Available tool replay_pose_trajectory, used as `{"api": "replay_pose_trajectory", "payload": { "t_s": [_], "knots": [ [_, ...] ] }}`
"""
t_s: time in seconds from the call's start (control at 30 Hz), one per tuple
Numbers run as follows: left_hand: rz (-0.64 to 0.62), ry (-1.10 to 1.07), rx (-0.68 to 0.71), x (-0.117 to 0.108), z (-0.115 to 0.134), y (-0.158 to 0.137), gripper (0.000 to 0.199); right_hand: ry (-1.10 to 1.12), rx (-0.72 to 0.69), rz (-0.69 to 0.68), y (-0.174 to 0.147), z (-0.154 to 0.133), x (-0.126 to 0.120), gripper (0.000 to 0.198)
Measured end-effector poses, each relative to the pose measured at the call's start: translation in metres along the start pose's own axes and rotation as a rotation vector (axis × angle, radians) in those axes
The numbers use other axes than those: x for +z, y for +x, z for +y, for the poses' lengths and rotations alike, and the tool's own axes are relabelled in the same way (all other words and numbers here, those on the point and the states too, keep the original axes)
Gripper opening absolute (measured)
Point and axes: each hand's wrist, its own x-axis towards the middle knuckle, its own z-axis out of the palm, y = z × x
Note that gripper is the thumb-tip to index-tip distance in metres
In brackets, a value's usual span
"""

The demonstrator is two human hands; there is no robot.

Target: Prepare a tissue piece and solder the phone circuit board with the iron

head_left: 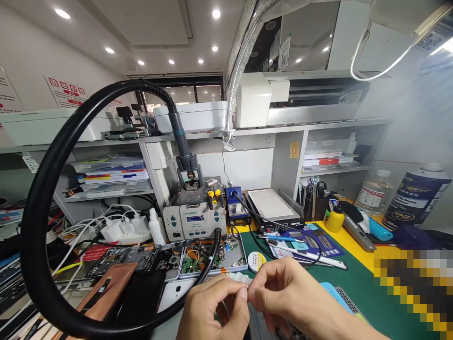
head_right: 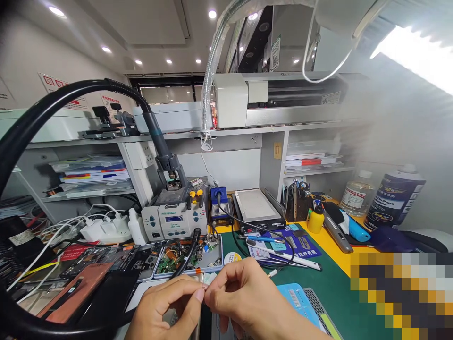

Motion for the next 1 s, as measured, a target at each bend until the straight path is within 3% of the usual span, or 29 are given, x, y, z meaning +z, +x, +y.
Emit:
{"api": "replay_pose_trajectory", "payload": {
  "t_s": [0.37, 1.0],
  "knots": [
    [0.054, 0.046, 0.073, 0.003, -0.004, -0.002, 0.020, -0.062, -0.023, 0.059, -0.002, -0.007, 0.008, 0.004],
    [0.107, -0.035, 0.032, 0.009, -0.015, -0.003, 0.024, 0.035, -0.044, 0.038, 0.000, -0.005, 0.007, 0.008]
  ]
}}
